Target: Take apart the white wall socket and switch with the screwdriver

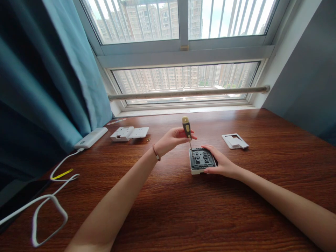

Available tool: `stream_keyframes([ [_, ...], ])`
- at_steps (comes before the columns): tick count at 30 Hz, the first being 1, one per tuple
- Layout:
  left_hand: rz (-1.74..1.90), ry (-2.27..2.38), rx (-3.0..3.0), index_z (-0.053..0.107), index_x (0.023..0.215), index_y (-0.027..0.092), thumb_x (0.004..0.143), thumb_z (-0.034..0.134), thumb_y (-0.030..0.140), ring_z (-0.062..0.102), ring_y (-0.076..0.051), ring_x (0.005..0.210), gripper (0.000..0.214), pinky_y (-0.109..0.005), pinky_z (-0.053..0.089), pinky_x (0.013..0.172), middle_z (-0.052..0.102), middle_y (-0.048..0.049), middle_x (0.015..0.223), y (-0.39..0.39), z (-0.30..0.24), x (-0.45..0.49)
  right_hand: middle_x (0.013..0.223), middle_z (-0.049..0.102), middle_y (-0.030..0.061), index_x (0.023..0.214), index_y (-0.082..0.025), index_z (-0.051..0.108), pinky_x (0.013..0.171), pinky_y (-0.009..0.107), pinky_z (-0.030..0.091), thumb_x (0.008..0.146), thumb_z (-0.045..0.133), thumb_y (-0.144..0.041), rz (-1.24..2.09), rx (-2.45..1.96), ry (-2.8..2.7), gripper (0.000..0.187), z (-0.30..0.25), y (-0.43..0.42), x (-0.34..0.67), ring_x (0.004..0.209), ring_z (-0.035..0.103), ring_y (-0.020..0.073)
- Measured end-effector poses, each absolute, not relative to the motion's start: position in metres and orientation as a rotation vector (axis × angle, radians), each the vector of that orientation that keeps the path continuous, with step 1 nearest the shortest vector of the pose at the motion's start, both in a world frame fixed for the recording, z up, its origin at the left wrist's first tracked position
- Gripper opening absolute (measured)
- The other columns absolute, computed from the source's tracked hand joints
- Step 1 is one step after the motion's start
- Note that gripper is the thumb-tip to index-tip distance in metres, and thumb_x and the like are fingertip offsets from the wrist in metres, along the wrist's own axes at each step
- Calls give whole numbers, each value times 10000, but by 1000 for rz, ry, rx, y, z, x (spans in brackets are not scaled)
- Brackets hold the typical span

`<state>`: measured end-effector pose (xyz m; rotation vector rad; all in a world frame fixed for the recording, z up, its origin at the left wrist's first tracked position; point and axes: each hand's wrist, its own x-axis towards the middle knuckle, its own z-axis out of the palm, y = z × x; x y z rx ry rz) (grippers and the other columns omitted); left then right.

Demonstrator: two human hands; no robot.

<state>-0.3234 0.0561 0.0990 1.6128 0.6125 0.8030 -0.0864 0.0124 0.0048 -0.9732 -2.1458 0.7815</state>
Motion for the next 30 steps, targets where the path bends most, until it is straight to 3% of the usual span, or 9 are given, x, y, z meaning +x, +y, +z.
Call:
stream_keyframes([
  [7,1063,973,1883,645,771,126,627,733,295,516,-109,645,239,-263,413,641,585,1,676,43,94,-305,1355,340,105,1337,-221,293,1061,416,276,655,721,-425,799,-988,-2140,831,4,13,-87,1257,328,273],
  [15,972,865,1579,511,1093,129,673,691,297,378,-30,450,487,-202,274,413,642,-63,832,44,104,-310,1346,344,111,1332,-220,301,1058,427,276,654,721,-428,786,-965,-2156,824,4,14,-87,1253,330,284],
  [19,895,718,1544,498,1110,132,703,662,240,418,-37,477,452,-214,327,448,656,-103,920,49,109,-324,1352,342,111,1328,-222,309,1057,440,273,651,719,-439,782,-980,-2152,821,4,14,-86,1255,328,293],
  [24,773,658,1560,503,1112,161,731,635,255,586,-93,587,414,-250,445,545,615,-138,1088,48,112,-332,1347,345,112,1333,-224,310,1056,441,273,646,719,-446,790,-973,-2150,830,5,13,-87,1256,325,300],
  [27,807,790,1623,551,1035,153,707,662,297,531,-67,476,374,-236,414,464,640,-102,975,46,111,-326,1347,346,111,1331,-221,310,1058,432,274,645,724,-440,783,-971,-2153,830,5,13,-87,1256,325,293],
  [30,933,993,1756,604,926,145,640,721,330,423,-53,441,360,-222,344,428,589,-7,690,45,104,-318,1351,343,114,1332,-217,307,1059,434,272,651,721,-438,779,-968,-2154,827,4,13,-86,1259,322,291],
])
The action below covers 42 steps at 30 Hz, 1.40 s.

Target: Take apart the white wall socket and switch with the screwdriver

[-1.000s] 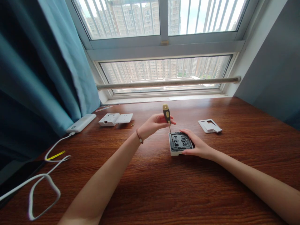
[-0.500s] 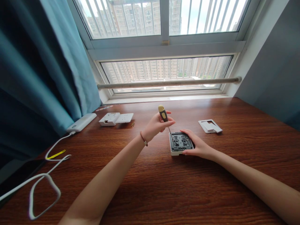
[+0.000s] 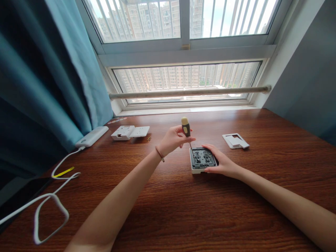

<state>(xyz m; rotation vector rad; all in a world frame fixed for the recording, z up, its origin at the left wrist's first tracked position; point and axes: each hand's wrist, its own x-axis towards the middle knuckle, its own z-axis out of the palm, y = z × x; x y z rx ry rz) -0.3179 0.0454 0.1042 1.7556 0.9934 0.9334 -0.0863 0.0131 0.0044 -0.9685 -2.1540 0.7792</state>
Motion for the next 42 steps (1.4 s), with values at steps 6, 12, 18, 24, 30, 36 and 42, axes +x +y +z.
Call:
stream_keyframes([
  [6,1055,991,1798,558,1010,143,642,724,343,419,-54,504,451,-217,330,460,618,-25,784,44,100,-310,1356,337,117,1337,-214,302,1059,446,272,654,718,-441,779,-975,-2156,831,4,14,-86,1262,318,292],
  [12,835,755,1571,432,1175,139,712,671,258,497,-59,524,534,-215,378,478,646,-137,994,46,109,-324,1355,340,112,1338,-221,305,1055,447,276,652,719,-438,778,-970,-2156,830,6,13,-86,1257,323,295],
  [18,773,738,1589,536,1082,154,719,651,248,606,-106,584,392,-261,452,551,645,-125,1029,48,110,-330,1353,341,118,1339,-220,305,1053,457,273,652,713,-450,784,-972,-2160,831,5,13,-86,1258,320,307],
  [24,945,1033,1831,643,860,136,610,742,327,446,-64,473,330,-198,319,395,584,0,616,45,101,-315,1359,331,116,1339,-219,299,1058,447,271,654,717,-439,786,-967,-2158,832,4,14,-86,1264,312,296],
  [30,901,861,1638,459,1177,128,676,697,301,406,-29,445,581,-200,312,381,646,-114,959,43,106,-314,1352,345,110,1337,-226,311,1055,450,274,648,716,-451,788,-980,-2148,830,7,12,-87,1258,324,299],
  [36,810,725,1605,431,1183,158,738,643,260,595,-99,556,504,-236,437,501,629,-140,1038,43,114,-327,1353,333,113,1338,-228,303,1058,452,270,665,708,-439,773,-963,-2172,814,5,13,-86,1263,314,298],
  [42,754,726,1626,492,1112,154,716,660,256,614,-123,562,443,-282,485,551,652,-122,973,42,117,-327,1353,332,112,1339,-222,296,1064,434,268,666,712,-433,766,-976,-2178,819,5,12,-87,1264,315,283],
])
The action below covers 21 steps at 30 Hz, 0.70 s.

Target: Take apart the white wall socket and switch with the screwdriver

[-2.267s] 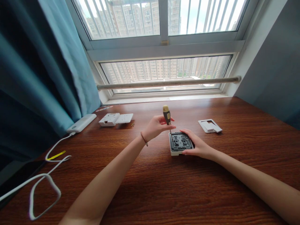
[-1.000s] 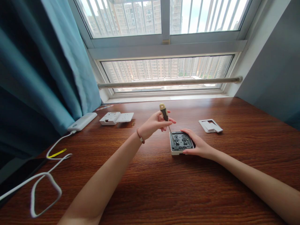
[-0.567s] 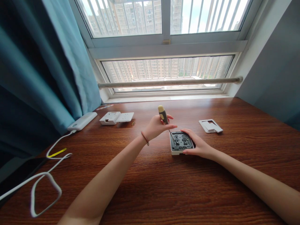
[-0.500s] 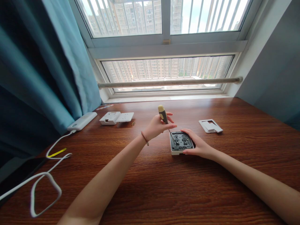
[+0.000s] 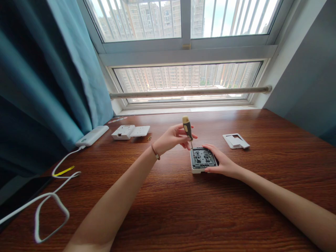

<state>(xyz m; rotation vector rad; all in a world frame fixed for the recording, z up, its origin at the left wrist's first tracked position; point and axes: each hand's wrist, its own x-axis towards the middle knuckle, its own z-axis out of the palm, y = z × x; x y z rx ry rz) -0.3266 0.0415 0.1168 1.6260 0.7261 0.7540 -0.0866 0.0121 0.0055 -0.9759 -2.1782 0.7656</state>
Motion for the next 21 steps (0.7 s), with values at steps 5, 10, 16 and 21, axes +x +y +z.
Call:
stream_keyframes([
  [5,898,927,1822,609,887,144,584,764,282,460,-72,476,367,-218,358,429,560,12,613,40,110,-317,1353,334,110,1337,-225,300,1061,440,270,661,714,-435,770,-960,-2173,820,6,12,-87,1263,314,292],
  [10,867,907,1790,548,1063,162,660,706,311,381,-29,413,458,-210,287,379,637,-49,819,39,111,-316,1359,323,113,1340,-221,293,1069,436,257,671,708,-432,767,-974,-2175,815,5,13,-87,1269,306,286],
  [16,744,737,1637,486,1132,145,698,678,229,541,-71,562,482,-217,423,509,650,-101,944,42,118,-327,1361,324,113,1339,-218,299,1065,434,263,662,713,-437,768,-965,-2176,823,4,14,-86,1267,309,290],
  [21,691,694,1614,501,1113,132,745,631,233,629,-121,692,403,-265,494,623,616,-142,1079,44,119,-331,1360,328,115,1339,-218,302,1066,435,260,658,712,-446,760,-970,-2180,827,2,14,-85,1267,310,294],
])
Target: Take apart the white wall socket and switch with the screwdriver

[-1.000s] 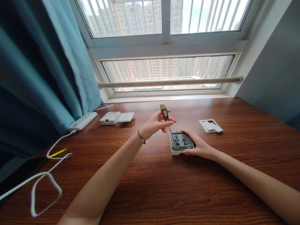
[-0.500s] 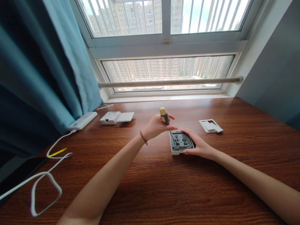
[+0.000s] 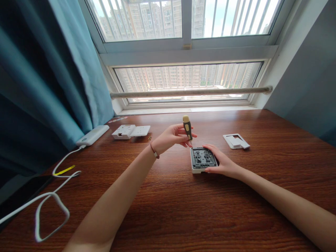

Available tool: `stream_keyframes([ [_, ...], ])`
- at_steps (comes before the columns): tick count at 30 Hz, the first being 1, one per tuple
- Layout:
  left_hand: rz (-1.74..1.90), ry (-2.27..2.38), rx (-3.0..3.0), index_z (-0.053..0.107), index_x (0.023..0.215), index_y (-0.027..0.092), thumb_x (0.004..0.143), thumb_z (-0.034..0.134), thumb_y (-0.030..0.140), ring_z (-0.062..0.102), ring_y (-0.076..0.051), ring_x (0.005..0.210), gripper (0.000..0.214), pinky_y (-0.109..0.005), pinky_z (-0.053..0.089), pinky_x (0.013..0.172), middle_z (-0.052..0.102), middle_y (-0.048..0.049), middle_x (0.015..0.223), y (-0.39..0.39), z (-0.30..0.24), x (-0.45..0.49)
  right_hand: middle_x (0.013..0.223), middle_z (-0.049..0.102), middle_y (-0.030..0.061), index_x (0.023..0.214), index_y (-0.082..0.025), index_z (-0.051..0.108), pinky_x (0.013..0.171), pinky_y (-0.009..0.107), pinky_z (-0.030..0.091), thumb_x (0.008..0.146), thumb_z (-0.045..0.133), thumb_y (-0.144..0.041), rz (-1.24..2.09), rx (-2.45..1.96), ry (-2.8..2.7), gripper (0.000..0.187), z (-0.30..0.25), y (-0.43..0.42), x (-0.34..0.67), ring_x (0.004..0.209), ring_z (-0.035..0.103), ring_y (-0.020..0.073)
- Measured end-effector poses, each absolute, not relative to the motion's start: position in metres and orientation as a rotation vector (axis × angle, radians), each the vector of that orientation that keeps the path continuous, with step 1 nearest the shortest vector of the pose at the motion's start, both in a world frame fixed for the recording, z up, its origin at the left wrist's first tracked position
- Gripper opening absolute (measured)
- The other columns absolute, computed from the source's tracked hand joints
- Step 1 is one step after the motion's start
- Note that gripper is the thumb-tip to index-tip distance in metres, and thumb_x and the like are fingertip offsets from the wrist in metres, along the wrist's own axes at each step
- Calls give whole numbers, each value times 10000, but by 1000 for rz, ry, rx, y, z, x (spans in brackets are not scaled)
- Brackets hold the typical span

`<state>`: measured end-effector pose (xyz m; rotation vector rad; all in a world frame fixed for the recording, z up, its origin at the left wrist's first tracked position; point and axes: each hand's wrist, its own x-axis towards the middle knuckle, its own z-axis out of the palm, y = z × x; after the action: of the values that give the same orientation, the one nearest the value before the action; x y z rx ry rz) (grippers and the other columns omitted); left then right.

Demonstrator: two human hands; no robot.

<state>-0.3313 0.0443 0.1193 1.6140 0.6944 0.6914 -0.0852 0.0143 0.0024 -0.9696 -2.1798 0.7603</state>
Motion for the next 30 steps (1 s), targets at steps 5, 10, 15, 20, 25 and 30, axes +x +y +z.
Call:
stream_keyframes([
  [5,797,959,1756,577,997,113,667,712,296,505,-57,498,401,-196,411,453,609,-26,738,44,115,-323,1365,322,114,1341,-225,300,1066,440,258,658,709,-452,764,-973,-2179,828,3,14,-85,1269,308,298],
  [10,862,1000,1799,588,996,124,676,707,269,374,-18,448,371,-174,308,394,578,-2,709,42,111,-318,1363,327,113,1344,-227,297,1064,443,260,660,709,-449,760,-977,-2183,830,4,13,-85,1267,311,298],
  [15,811,848,1651,468,1167,138,730,661,258,395,-20,458,493,-184,322,418,658,-92,908,41,115,-323,1364,326,115,1342,-221,298,1066,441,256,664,708,-446,762,-984,-2185,823,4,13,-86,1270,305,294],
  [20,731,716,1557,464,1164,143,729,655,194,573,-73,598,477,-222,452,557,641,-125,1016,44,117,-333,1365,325,113,1340,-221,302,1067,432,257,663,707,-450,766,-981,-2177,821,5,12,-86,1272,302,291],
  [25,699,733,1521,488,1122,139,754,629,233,658,-143,697,405,-304,520,668,602,-147,1107,44,118,-333,1356,337,115,1336,-219,311,1065,433,260,659,707,-454,762,-973,-2173,819,7,12,-87,1269,308,292],
  [30,840,974,1690,593,948,109,659,720,272,512,-57,474,355,-201,426,456,614,-27,717,43,115,-323,1356,336,117,1336,-216,310,1071,438,247,658,707,-454,756,-972,-2172,822,8,11,-87,1268,309,294],
])
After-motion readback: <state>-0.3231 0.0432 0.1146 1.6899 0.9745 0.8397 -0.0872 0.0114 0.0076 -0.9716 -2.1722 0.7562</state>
